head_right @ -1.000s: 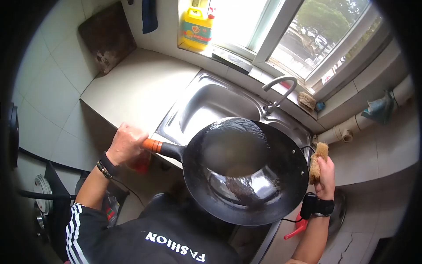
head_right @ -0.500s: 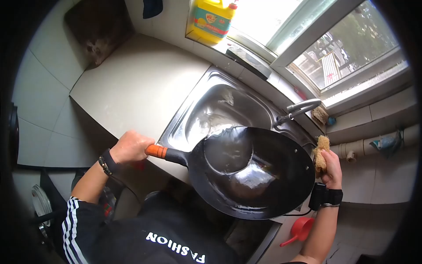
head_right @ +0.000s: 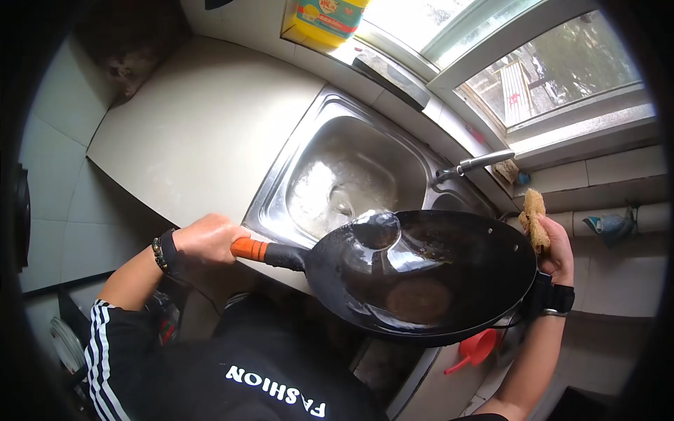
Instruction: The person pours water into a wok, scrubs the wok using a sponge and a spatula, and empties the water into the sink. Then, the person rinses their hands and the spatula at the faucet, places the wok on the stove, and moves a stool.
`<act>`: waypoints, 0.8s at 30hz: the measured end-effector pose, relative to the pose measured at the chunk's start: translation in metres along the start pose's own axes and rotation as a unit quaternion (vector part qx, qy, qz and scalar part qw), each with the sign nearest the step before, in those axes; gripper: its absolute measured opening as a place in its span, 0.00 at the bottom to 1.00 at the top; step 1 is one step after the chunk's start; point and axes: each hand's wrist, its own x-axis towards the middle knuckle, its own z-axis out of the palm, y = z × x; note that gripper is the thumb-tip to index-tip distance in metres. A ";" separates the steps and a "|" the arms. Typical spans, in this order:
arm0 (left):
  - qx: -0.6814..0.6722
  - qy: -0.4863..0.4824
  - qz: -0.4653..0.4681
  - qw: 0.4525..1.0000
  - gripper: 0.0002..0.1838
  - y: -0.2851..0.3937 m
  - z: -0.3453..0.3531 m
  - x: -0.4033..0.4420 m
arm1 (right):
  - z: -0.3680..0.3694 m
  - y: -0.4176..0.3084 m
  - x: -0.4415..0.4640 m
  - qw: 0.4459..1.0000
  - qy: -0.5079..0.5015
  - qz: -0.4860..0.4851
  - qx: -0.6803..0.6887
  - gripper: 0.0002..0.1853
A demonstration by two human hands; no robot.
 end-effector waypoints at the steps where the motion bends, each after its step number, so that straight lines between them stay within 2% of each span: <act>1: -0.010 -0.014 -0.004 1.000 0.08 0.002 0.000 -0.002 | 0.001 -0.001 0.000 1.000 -0.001 0.001 -0.007 0.15; 12: -0.050 -0.074 -0.010 0.996 0.09 0.003 0.017 -0.009 | 0.008 0.007 0.007 0.999 -0.004 0.007 -0.049 0.15; 14: -0.047 -0.063 0.011 0.997 0.09 -0.002 0.023 -0.008 | 0.010 0.006 0.004 0.999 0.000 0.001 -0.053 0.13; 18: 0.015 0.002 -0.011 1.000 0.10 0.006 0.010 -0.013 | 0.011 0.005 -0.015 0.995 0.028 -0.049 -0.080 0.12; 22: 0.100 0.096 0.001 0.990 0.10 0.005 -0.023 -0.020 | 0.031 0.002 -0.051 0.990 0.082 -0.116 0.013 0.10; 24: 0.118 0.104 0.003 0.988 0.09 0.005 -0.032 -0.021 | 0.029 0.012 -0.049 0.990 0.084 -0.112 -0.005 0.10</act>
